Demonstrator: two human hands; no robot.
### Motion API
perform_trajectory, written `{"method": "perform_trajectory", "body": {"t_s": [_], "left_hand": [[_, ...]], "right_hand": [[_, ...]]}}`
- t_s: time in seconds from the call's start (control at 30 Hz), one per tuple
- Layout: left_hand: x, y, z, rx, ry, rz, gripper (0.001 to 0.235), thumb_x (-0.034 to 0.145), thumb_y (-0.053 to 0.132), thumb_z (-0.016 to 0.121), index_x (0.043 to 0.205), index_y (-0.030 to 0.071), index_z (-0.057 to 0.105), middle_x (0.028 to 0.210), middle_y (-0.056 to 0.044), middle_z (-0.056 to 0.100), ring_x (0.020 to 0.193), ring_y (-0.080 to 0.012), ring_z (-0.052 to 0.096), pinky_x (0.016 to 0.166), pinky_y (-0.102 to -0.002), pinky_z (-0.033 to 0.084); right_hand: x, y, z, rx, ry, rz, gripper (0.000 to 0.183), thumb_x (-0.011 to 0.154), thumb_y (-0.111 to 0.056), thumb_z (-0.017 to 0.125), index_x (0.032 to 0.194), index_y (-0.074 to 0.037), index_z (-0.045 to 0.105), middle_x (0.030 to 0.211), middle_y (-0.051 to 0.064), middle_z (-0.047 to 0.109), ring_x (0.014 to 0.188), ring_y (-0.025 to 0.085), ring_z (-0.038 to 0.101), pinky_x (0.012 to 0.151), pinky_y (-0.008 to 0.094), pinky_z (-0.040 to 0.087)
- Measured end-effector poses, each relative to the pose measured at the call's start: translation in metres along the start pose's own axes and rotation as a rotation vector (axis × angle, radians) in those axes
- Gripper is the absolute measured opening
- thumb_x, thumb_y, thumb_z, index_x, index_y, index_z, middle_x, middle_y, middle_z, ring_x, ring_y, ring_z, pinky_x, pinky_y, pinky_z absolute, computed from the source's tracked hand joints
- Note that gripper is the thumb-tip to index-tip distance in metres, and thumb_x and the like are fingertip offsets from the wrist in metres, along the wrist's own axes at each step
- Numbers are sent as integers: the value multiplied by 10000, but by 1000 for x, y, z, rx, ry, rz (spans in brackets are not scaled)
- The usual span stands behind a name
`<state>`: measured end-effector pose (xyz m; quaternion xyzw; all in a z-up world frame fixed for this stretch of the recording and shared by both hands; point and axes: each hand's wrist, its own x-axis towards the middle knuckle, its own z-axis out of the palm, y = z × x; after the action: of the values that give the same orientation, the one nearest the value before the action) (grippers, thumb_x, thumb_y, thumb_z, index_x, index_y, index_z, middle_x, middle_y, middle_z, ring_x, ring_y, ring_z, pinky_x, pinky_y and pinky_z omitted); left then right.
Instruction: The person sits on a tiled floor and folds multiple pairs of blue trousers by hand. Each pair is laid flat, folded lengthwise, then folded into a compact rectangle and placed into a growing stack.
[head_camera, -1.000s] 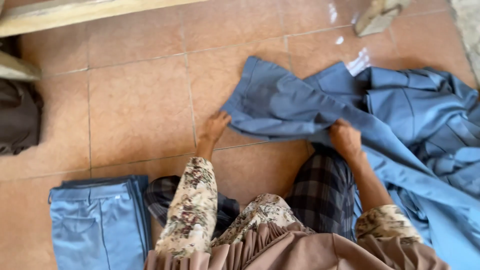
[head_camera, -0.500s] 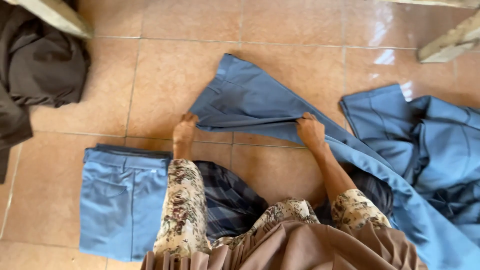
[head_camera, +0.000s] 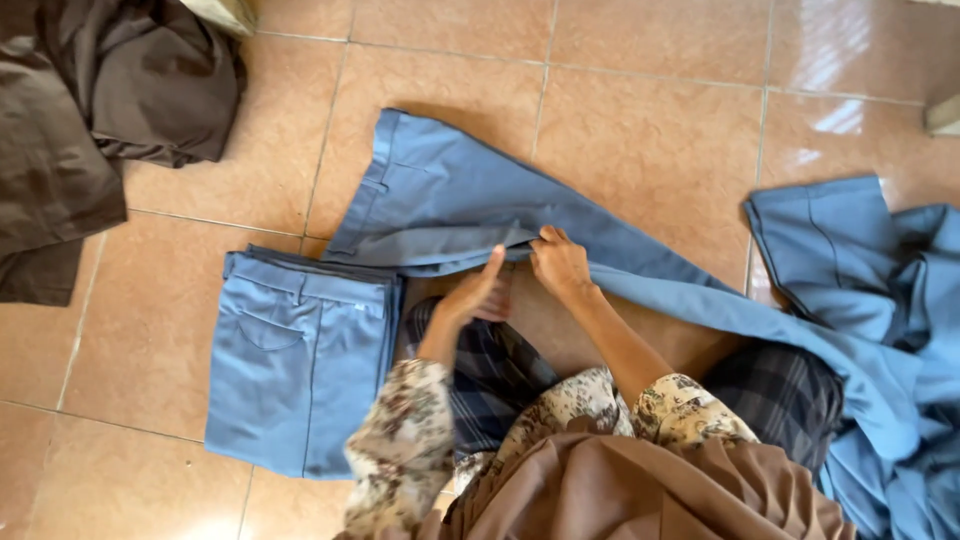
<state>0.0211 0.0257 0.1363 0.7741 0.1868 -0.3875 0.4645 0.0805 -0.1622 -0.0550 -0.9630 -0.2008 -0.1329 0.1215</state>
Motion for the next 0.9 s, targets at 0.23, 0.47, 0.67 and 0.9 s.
{"method": "perform_trajectory", "body": {"t_s": [0.23,0.47,0.67,0.9], "left_hand": [[84,8,87,-1034,85,-157,898,955,536,571,1625,68,199,1667,-264,162,1532,-435,202,1213,-641,129],[200,-88,49,-1245,-104,-79,895,992,422,463,1616,3,-24,1630,-359,79,1419,-596,292,1060,-756,330],[261,-116,-27,-1593,-36,23,1019,910,388,591,1628,143,-89,1668,-287,-5,1517,-517,122,1158,-758,151],[180,-51,-131,-1753,62,106,637,896,276,579,1442,30,363,1383,-280,505,1271,-504,543,1082,-711,410]], "right_hand": [[-55,4,-42,-34,-46,-102,81,859,-227,601,864,-216,682,845,-31,592,749,212,686,552,360,572],[-115,106,-91,-163,-704,4,258,804,-368,720,1051,-291,705,962,-34,783,992,203,757,918,446,509],[-164,204,-143,-493,-808,122,216,760,-544,652,858,-376,746,798,-148,766,936,83,766,858,333,502],[-153,250,-169,-423,-488,220,134,838,-418,676,912,-355,769,908,-92,740,988,145,733,1026,364,436]]}}
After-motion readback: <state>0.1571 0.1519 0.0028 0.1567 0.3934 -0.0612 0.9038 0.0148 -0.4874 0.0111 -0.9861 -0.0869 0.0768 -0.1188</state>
